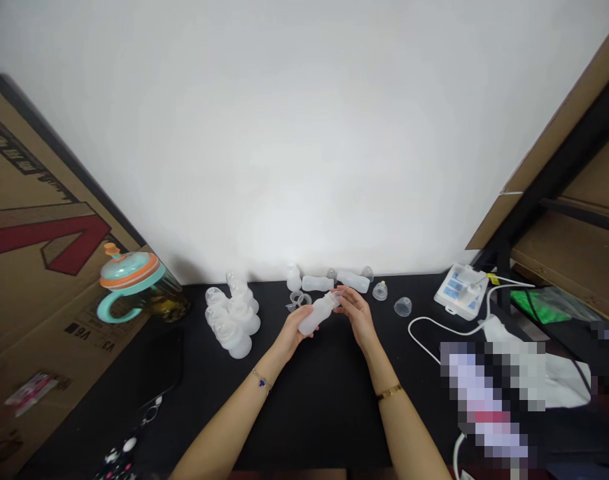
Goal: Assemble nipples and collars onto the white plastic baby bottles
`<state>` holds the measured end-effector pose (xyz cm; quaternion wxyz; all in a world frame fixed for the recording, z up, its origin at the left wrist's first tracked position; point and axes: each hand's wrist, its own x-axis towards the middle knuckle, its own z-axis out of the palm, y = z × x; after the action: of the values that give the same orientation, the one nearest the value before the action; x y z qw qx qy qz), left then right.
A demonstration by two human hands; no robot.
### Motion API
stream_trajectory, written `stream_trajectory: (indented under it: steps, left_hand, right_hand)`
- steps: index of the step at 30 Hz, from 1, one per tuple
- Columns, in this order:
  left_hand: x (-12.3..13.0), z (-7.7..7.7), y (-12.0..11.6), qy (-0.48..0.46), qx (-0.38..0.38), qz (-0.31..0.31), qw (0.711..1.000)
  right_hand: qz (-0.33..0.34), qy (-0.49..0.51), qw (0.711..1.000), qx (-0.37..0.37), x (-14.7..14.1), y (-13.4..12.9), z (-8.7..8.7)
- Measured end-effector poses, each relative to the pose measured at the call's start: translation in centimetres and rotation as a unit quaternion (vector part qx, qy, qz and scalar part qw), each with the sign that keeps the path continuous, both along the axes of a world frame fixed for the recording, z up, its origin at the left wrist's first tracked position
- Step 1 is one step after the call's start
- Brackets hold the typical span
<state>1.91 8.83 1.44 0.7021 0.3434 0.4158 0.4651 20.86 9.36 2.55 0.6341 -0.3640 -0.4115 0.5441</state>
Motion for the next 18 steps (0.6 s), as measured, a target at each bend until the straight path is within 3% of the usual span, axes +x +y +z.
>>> stream_trajectory:
  steps: [18]
  left_hand:
    - [-0.07,0.22,-0.04,0.001,0.013,-0.002,1.0]
  right_hand:
    - [0.006,0.003,1.0,-0.009,-0.14,-0.21,0.37]
